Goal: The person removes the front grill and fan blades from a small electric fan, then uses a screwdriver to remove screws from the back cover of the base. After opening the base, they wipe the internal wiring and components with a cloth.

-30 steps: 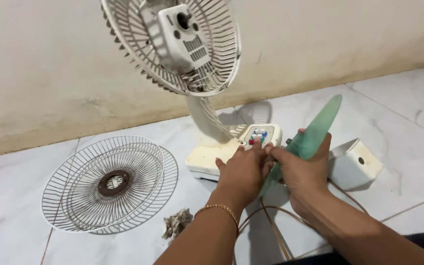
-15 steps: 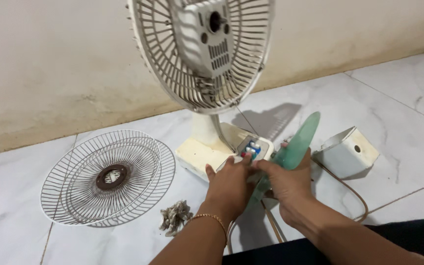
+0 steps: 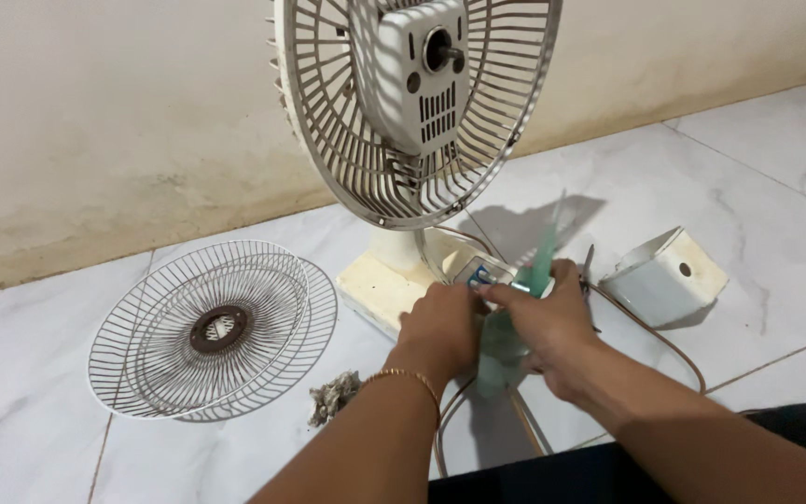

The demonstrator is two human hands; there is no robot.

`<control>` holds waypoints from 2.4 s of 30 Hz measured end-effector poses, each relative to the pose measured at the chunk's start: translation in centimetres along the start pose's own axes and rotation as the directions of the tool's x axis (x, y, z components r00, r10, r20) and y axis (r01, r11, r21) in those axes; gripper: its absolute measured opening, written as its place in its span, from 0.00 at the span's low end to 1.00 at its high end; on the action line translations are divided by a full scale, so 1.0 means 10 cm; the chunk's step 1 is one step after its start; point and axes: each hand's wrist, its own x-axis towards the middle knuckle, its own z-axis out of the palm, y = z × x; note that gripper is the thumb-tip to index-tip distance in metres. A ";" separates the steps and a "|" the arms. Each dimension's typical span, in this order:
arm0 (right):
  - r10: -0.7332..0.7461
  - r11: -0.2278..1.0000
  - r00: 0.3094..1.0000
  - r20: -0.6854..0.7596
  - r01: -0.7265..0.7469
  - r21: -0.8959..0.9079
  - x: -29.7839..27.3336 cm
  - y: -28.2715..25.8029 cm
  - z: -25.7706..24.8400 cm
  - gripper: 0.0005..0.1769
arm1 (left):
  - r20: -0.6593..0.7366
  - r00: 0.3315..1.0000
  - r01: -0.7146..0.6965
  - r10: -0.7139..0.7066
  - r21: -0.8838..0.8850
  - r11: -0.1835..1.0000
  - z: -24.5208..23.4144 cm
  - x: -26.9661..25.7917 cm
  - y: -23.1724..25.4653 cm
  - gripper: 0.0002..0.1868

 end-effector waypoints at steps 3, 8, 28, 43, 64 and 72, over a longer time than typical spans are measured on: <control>-0.063 0.995 0.998 0.019 0.064 -0.075 0.14 -0.01 -0.13 0.38 | -0.095 0.995 -0.052 0.044 -0.086 0.995 -0.04 0.10 0.05 0.16; -0.133 0.944 0.991 0.026 0.135 -0.303 0.48 -0.14 -0.51 0.34 | -0.227 0.957 -0.220 0.180 -0.165 0.961 -0.10 0.23 0.23 0.16; -0.325 0.473 0.931 0.167 0.313 -0.824 1.20 0.36 -1.10 0.46 | -0.165 0.977 -0.172 0.137 -0.220 0.960 -0.11 0.34 0.53 0.11; -0.118 0.992 0.921 0.372 0.092 0.087 0.73 -0.91 -0.39 0.14 | -0.811 0.416 -0.609 0.410 0.087 0.789 -1.16 -0.28 0.97 0.14; -0.033 0.948 0.977 0.210 -0.036 0.317 0.66 -0.94 0.46 0.18 | -0.850 0.521 -0.418 0.078 -0.174 0.892 -1.43 -0.61 0.38 0.42; -0.160 0.903 0.961 0.226 0.051 0.426 1.05 -0.70 0.45 0.10 | -0.887 0.453 -0.441 0.090 -0.136 0.887 -1.25 -0.64 0.50 0.48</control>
